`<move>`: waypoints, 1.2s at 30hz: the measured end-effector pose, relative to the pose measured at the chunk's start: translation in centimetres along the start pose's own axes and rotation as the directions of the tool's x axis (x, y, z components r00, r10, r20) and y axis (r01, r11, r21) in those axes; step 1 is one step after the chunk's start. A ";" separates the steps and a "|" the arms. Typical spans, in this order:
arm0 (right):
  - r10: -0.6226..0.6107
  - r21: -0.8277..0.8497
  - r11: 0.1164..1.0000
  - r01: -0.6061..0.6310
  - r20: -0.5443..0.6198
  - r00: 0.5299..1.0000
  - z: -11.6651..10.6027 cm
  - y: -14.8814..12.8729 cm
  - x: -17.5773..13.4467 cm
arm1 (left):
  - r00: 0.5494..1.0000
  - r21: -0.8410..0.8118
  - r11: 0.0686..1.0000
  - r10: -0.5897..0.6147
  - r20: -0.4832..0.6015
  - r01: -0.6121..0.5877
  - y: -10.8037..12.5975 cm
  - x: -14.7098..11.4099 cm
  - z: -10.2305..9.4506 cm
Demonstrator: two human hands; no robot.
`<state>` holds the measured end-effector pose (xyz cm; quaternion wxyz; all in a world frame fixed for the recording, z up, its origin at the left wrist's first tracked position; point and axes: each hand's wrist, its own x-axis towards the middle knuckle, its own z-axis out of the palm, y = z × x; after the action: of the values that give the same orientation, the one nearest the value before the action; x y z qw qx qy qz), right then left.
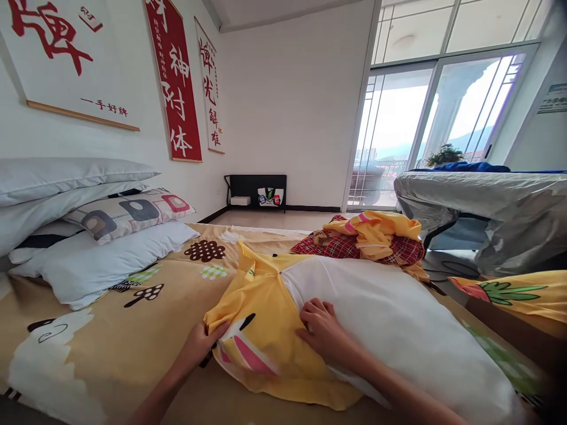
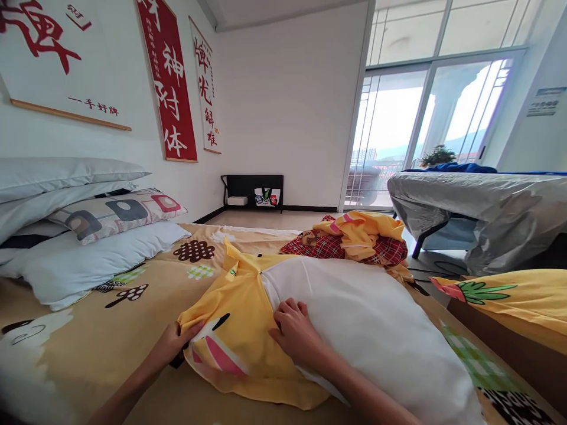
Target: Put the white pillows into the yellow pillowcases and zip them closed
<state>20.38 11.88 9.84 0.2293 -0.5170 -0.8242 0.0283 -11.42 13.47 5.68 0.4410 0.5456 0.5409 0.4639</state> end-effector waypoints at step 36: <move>-0.568 -0.390 0.813 0.433 -0.365 0.738 7.5 -7.8 1.9 | 0.957 -0.635 0.716 -0.220 0.187 0.289 -1.2 -1.2 7.6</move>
<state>10.14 11.34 5.97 0.3435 -0.2917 -0.8489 -0.2761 -4.17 12.42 3.09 0.6896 0.2986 0.3911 0.5313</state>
